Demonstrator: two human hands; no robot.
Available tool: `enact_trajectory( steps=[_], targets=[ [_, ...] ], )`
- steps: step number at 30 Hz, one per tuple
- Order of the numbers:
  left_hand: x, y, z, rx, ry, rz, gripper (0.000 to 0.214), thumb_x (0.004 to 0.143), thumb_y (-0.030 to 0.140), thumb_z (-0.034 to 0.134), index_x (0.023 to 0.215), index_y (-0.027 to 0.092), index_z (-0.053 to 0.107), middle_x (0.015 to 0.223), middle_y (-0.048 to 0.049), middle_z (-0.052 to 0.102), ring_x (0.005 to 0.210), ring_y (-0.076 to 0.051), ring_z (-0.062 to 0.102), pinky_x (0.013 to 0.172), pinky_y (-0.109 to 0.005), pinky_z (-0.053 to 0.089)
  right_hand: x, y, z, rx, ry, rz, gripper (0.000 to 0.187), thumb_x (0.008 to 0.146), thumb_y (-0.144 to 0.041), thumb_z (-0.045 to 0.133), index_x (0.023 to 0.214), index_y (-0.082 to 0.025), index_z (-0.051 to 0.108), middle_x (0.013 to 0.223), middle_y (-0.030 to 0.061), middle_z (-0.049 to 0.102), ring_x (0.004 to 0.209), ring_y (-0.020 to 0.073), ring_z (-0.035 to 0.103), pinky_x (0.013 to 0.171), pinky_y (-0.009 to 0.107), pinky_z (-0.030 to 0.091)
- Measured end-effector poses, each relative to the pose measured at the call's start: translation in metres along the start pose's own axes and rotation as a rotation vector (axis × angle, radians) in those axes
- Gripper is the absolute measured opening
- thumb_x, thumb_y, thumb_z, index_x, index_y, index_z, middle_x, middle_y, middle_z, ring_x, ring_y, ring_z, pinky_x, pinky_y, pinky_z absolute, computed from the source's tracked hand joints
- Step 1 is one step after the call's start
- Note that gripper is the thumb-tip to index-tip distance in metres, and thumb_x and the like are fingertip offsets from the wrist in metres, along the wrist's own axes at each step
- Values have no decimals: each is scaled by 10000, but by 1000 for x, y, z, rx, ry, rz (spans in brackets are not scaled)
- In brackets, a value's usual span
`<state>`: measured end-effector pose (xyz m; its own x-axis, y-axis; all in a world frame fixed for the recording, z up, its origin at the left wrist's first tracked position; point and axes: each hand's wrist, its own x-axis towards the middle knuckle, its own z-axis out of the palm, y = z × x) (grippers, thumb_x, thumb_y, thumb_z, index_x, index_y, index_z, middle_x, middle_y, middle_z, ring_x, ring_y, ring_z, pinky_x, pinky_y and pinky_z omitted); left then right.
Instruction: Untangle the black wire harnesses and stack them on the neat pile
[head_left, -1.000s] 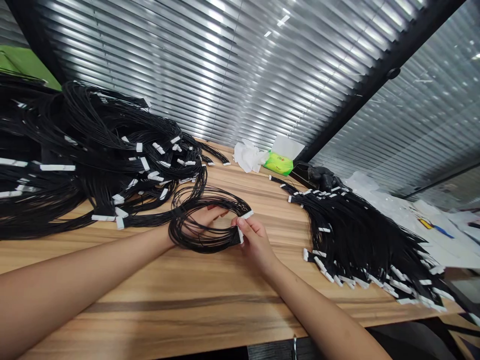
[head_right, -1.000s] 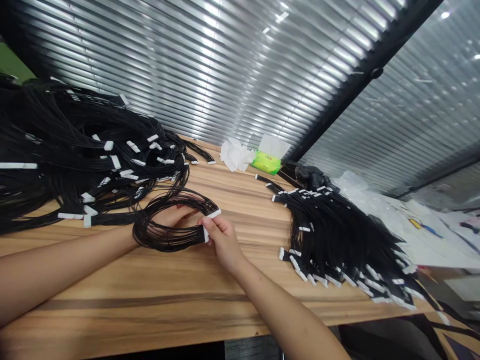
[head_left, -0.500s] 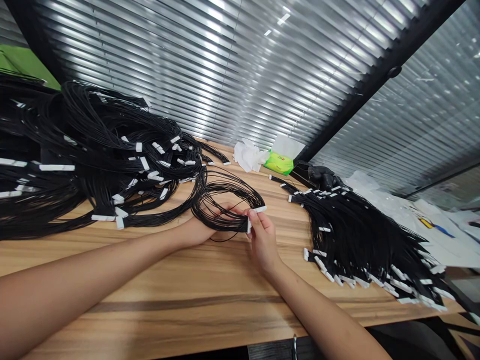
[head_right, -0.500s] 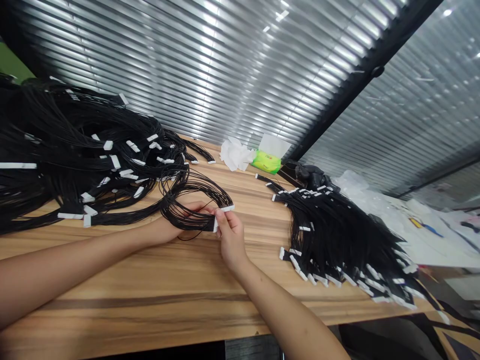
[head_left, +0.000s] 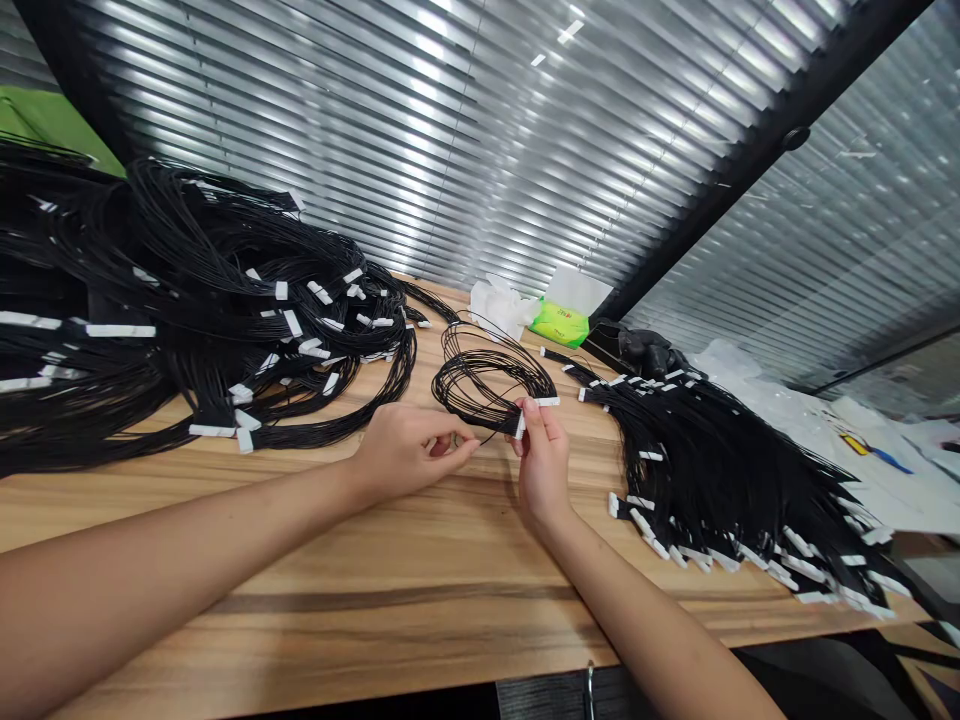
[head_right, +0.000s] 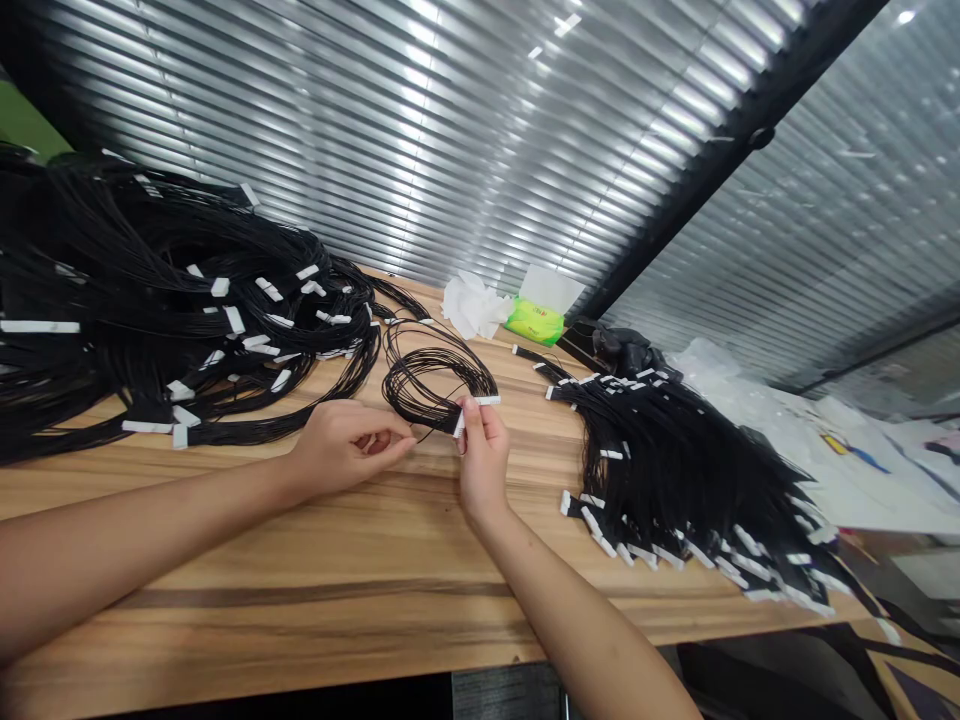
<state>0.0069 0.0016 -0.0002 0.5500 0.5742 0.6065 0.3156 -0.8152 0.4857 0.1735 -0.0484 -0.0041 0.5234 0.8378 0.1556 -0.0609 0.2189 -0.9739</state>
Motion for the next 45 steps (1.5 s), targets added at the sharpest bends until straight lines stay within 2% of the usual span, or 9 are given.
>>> enact_trajectory(
  steps=[2,4,8,14,19,25,36,40,45],
  targets=[
    [0,0,-1,8,58,123,179,853,331,577,810,228,717,547,42,609,528,-81,533,567,-212,359,-3,1,1,-5,-36,23,337,771,-515,608,778,-178,604,549,-51,386,490,95,282,454,243,204],
    [1,-2,-1,25,77,176,173,876,316,560,888,237,713,617,31,645,574,-84,556,590,-216,371,-6,1,3,-26,-73,54,356,754,-532,615,785,-178,608,549,-48,401,489,97,292,449,240,213],
    [2,-6,1,78,64,172,214,906,317,522,1008,260,702,759,9,704,669,-100,610,620,-223,389,-9,1,4,-67,-111,93,371,748,-548,610,773,-178,615,534,-51,394,480,97,303,442,235,229],
    [1,-8,2,58,27,120,222,912,291,520,1052,282,692,895,25,735,760,-107,643,673,-213,425,-8,1,5,-34,-97,104,332,760,-505,614,799,-175,631,507,-63,385,462,91,294,440,230,225],
    [2,-7,1,48,56,129,206,903,288,537,1029,275,699,897,29,740,754,-104,651,689,-211,433,-10,-1,5,-65,-93,117,342,756,-521,613,762,-179,613,503,-64,375,462,91,296,430,229,218],
    [1,-7,2,129,55,162,238,919,315,508,1056,292,701,797,19,729,682,-97,627,625,-224,395,-9,0,4,-74,-100,109,360,758,-541,605,750,-181,606,501,-63,377,457,89,298,428,227,222],
    [2,-8,1,182,67,193,207,913,309,528,1020,299,705,817,23,742,701,-93,629,664,-271,323,-10,0,4,-50,-113,96,326,793,-497,602,756,-174,624,485,-64,387,455,84,310,436,220,233],
    [3,-4,1,164,46,142,207,916,315,521,1004,273,704,845,18,743,722,-102,634,672,-276,324,-10,1,5,-45,-108,105,317,792,-486,607,802,-171,643,479,-67,387,450,86,310,430,221,235],
    [5,-3,-1,38,-44,-61,219,924,319,493,969,249,695,928,26,727,832,-134,639,715,-254,371,-10,2,4,-74,-116,88,328,790,-497,606,772,-171,634,483,-65,388,452,85,316,429,221,238]
  ],
)
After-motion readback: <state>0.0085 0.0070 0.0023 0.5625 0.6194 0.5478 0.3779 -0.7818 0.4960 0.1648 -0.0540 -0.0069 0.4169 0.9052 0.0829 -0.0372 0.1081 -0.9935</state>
